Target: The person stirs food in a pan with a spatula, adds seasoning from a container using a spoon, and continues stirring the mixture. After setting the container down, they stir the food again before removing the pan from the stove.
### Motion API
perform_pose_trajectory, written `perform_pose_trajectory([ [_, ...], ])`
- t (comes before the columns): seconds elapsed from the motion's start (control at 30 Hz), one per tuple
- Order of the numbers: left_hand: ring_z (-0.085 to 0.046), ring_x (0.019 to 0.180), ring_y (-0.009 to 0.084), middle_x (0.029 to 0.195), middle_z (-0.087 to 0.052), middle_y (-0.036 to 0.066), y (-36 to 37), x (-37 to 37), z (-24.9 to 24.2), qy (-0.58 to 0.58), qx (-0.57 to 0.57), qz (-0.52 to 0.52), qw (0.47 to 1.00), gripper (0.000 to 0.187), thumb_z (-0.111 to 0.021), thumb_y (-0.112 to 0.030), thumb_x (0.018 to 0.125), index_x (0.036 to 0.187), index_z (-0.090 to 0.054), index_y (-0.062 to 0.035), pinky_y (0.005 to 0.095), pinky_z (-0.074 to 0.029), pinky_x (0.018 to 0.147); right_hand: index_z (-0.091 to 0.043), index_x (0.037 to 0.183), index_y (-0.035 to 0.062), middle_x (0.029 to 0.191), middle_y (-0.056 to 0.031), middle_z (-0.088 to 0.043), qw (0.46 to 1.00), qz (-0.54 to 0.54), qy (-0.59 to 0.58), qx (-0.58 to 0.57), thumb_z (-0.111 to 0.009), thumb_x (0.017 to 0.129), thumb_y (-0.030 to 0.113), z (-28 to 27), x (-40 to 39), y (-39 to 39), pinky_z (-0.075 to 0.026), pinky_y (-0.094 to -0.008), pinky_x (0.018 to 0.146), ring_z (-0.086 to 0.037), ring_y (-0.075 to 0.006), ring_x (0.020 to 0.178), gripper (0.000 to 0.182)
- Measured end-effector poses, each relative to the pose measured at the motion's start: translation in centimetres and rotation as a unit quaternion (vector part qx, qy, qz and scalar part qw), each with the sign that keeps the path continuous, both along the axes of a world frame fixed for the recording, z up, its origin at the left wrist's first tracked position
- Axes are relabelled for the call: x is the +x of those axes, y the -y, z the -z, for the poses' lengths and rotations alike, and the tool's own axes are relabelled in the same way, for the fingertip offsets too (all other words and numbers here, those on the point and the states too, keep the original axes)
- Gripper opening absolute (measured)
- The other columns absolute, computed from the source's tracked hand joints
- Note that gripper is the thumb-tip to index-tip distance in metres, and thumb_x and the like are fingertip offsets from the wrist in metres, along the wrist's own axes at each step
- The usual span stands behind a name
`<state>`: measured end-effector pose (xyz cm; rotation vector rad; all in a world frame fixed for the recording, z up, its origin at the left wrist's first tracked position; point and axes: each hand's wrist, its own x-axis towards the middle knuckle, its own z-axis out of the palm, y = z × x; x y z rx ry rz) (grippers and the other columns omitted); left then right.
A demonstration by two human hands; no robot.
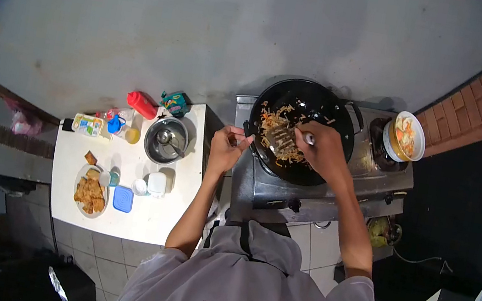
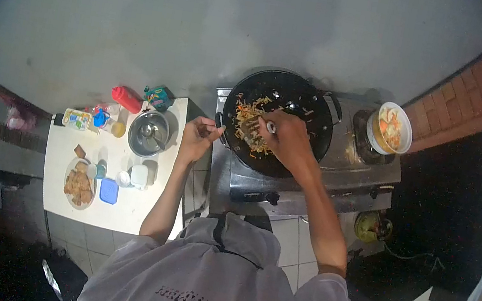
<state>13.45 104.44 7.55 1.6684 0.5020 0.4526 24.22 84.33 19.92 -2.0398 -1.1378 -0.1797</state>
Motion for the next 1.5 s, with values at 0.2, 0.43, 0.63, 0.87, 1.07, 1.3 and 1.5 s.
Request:
perform_pose_trajectory([
  [0.2, -0.056, 0.066, 0.0089, 0.078, -0.063, 0.007, -0.6, 0.4, 0.4, 0.003, -0.048, 0.028, 0.998, 0.03, -0.076, -0.011, 0.079, 0.093, -0.057, 0.0058, 0.0218, -0.045, 0.059, -0.066, 0.086, -0.003, 0.078, -0.0169, -0.064, 0.998, 0.056, 0.034, -0.021, -0.067, 0.08, 0.005, -2.5, 0.0, 0.4, -0.047, -0.0381, 0.059, -0.061, -0.0329, 0.065, 0.01],
  [0.43, -0.054, 0.065, 0.0078, 0.077, -0.063, 0.007, -0.5, 0.1, -0.1, 0.0, -0.027, 0.034, 0.999, 0.029, -0.076, -0.012, 0.078, 0.091, -0.058, 0.0058, 0.0218, -0.043, 0.057, -0.067, 0.089, -0.0004, 0.085, -0.0185, -0.066, 0.994, 0.089, -0.037, -0.057, -0.067, 0.081, 0.01, 1.5, -0.8, -0.4, -0.051, -0.0387, 0.068, -0.065, -0.0336, 0.076, 0.013],
  [0.63, -0.051, 0.063, 0.0071, 0.076, -0.062, 0.007, -0.7, 0.5, 0.4, 0.01, -0.02, 0.032, 0.999, 0.031, -0.078, -0.015, 0.077, 0.091, -0.059, 0.0055, 0.0222, -0.042, 0.055, -0.067, 0.093, -0.0003, 0.086, -0.0201, -0.063, 0.994, 0.077, -0.046, -0.069, -0.065, 0.082, 0.007, -5.0, -4.0, 3.9, -0.05, -0.0425, 0.069, -0.063, -0.0374, 0.079, 0.014],
  [0.87, -0.051, 0.063, 0.0069, 0.076, -0.062, 0.006, -0.8, 0.2, 0.7, -0.001, -0.018, 0.027, 0.999, 0.029, -0.077, -0.014, 0.078, 0.09, -0.059, 0.005, 0.0217, -0.041, 0.055, -0.065, 0.095, 0.003, 0.094, -0.0184, -0.059, 0.994, 0.016, -0.029, -0.106, -0.067, 0.081, 0.008, -0.5, -3.4, 2.0, -0.048, -0.0425, 0.066, -0.06, -0.0387, 0.074, 0.015],
  [1.07, -0.051, 0.063, 0.0068, 0.075, -0.061, 0.004, -0.8, 0.3, 0.8, 0.014, 0.001, 0.022, 1.0, 0.03, -0.078, -0.015, 0.078, 0.092, -0.06, 0.0046, 0.0216, -0.041, 0.057, -0.065, 0.09, 0.0047, 0.083, -0.0151, -0.056, 0.992, -0.053, -0.011, -0.111, -0.063, 0.084, 0.012, -2.3, -5.5, 2.6, -0.048, -0.0428, 0.066, -0.059, -0.0354, 0.075, 0.009],
  [1.3, -0.053, 0.067, 0.0081, 0.076, -0.061, 0.004, -0.2, -0.3, -0.6, 0.001, 0.003, 0.011, 1.0, 0.028, -0.076, -0.013, 0.079, 0.092, -0.059, 0.0036, 0.0217, -0.042, 0.061, -0.064, 0.09, 0.0007, 0.086, -0.0163, -0.06, 0.998, 0.031, -0.021, -0.057, -0.064, 0.083, 0.011, -2.4, -2.9, 0.9, -0.047, -0.0429, 0.068, -0.061, -0.0363, 0.075, 0.013],
  [1.5, -0.054, 0.069, 0.0076, 0.077, -0.059, 0.003, 0.2, -0.5, -1.8, -0.006, -0.015, 0.017, 1.0, 0.023, -0.075, -0.009, 0.08, 0.091, -0.058, 0.0029, 0.0214, -0.043, 0.063, -0.066, 0.089, -0.0024, 0.086, -0.0208, -0.063, 0.997, 0.032, -0.023, -0.061, -0.063, 0.083, 0.01, 0.2, -1.3, -1.9, -0.049, -0.0423, 0.07, -0.062, -0.0381, 0.078, 0.015],
])
